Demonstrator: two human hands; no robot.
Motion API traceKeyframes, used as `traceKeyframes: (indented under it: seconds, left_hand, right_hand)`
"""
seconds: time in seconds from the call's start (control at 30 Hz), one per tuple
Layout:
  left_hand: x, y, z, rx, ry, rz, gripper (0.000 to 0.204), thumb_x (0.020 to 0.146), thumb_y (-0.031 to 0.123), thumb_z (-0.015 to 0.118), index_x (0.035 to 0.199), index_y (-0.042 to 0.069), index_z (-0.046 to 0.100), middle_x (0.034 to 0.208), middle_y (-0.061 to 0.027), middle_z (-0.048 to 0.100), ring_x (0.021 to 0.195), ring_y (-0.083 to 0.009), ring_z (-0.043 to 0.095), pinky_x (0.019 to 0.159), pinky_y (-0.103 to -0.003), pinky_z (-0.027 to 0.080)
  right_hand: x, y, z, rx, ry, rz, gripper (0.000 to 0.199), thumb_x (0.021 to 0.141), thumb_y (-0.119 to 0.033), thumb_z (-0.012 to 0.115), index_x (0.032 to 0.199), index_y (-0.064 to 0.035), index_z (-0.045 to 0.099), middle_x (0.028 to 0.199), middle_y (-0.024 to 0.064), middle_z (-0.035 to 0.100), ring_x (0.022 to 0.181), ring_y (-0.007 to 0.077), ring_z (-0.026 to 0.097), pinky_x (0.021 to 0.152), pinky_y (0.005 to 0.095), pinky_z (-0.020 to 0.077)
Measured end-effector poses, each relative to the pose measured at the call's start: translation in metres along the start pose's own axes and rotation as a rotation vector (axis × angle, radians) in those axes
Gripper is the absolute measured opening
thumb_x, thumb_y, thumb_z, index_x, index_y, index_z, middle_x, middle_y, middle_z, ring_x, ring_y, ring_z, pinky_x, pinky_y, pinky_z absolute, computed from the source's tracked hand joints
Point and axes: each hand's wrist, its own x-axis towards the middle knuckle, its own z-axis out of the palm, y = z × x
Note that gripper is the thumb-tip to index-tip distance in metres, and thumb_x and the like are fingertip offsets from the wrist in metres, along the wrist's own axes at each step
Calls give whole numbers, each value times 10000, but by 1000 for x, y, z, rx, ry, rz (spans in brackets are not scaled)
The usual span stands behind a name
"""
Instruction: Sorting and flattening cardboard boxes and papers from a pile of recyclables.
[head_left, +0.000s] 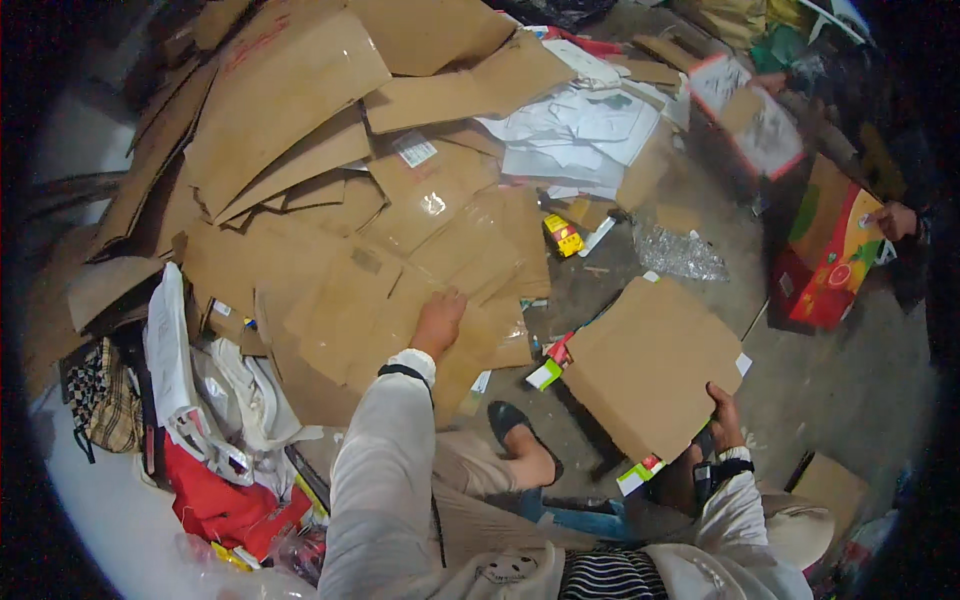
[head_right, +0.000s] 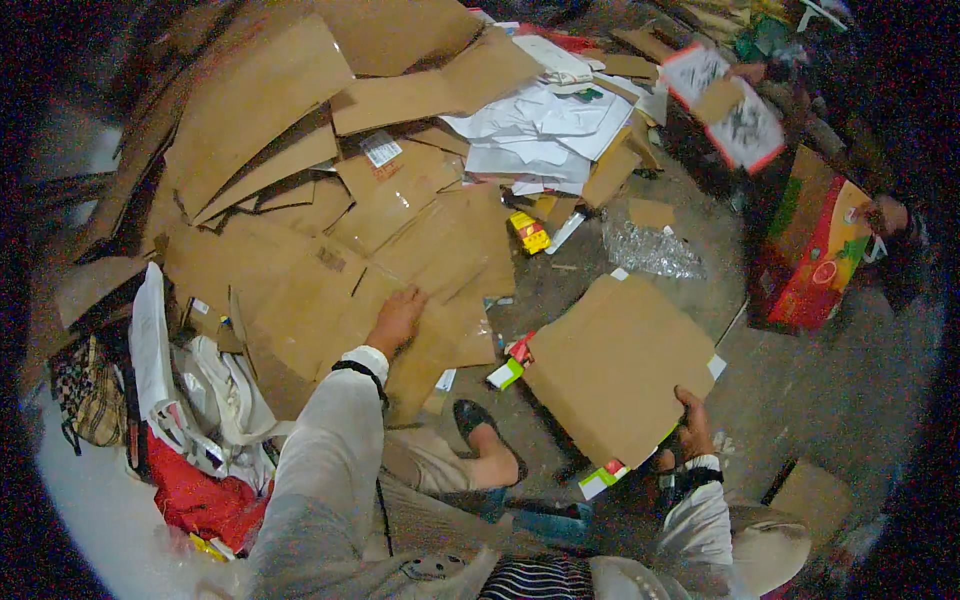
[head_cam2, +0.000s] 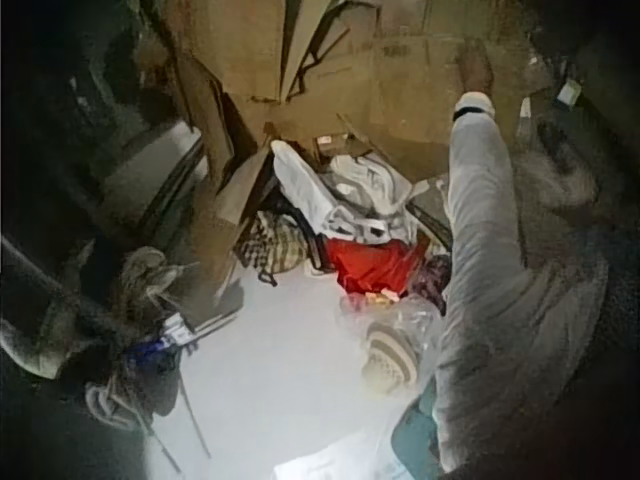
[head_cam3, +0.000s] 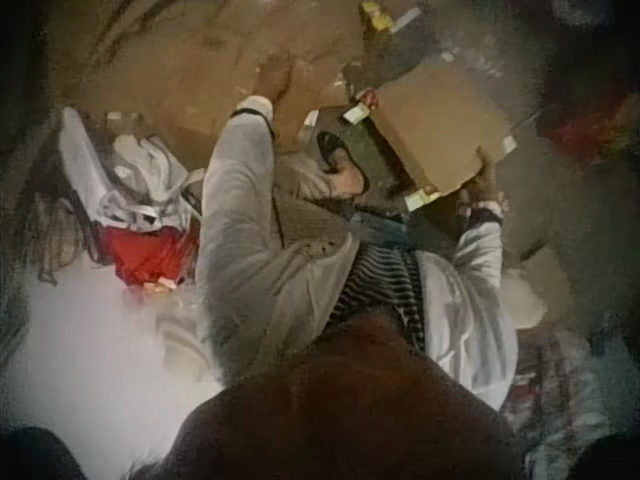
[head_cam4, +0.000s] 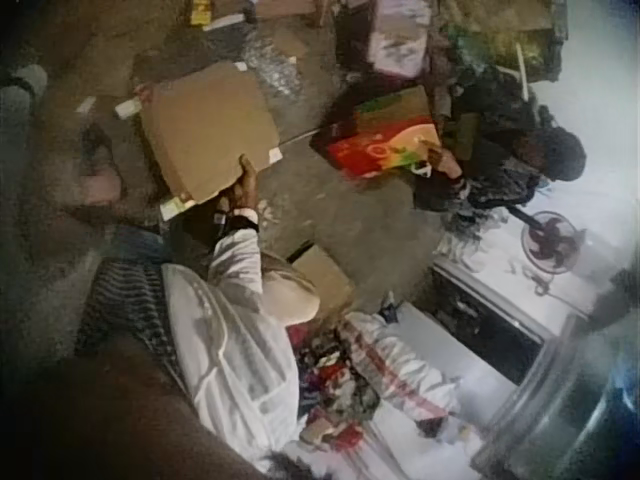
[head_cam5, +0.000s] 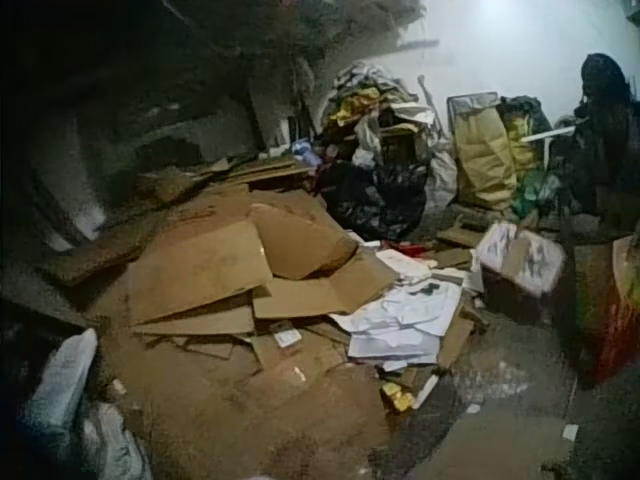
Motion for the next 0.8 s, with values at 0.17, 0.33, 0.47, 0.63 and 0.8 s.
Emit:
traceKeyframes:
  seconds: [0.17, 0.33, 0.47, 0.63, 0.8]
  left_hand:
    - [-36, 2, -18, 43, -134, -74, 197, 678, 17, 479, 872, 43, 498, 900, -144, 482, 796, -324, 502, 668, -407, 436]
    - [-51, 40, -92, -383, 34, 44, 124, 673, 10, 449, 792, 18, 483, 842, -168, 477, 777, -335, 493, 666, -409, 409]
    - [-61, 94, -120, -389, 88, 136, 98, 676, 71, 478, 754, 13, 472, 771, -176, 474, 749, -337, 483, 646, -418, 390]
    - [-78, 153, -129, -444, 343, 176, 115, 643, 102, 519, 693, 16, 462, 700, -167, 460, 691, -339, 462, 612, -414, 378]
    - [-86, 199, -109, -446, 407, 157, 202, 654, 68, 519, 844, 17, 475, 827, -198, 480, 797, -370, 461, 700, -417, 389]
  right_hand:
    - [6, -12, 11, 331, 11, 188, 347, 732, -135, 572, 1047, -22, 479, 973, 79, 551, 883, 216, 536, 796, 340, 438]
    - [-7, -28, 27, 396, 9, 26, 298, 776, -115, 518, 1054, -18, 474, 995, 89, 543, 915, 216, 530, 814, 348, 440]
    - [13, -26, 11, 370, -20, -276, 303, 809, -137, 483, 1083, -13, 452, 1045, 103, 522, 939, 227, 522, 810, 352, 446]
    - [-4, -71, 30, 852, -142, -166, 339, 807, -158, 496, 1104, -6, 435, 1080, 119, 505, 966, 254, 506, 832, 387, 426]
    - [-22, -83, 31, 669, -192, -475, 416, 772, -161, 539, 1132, 3, 411, 1116, 143, 482, 1015, 278, 471, 884, 416, 368]
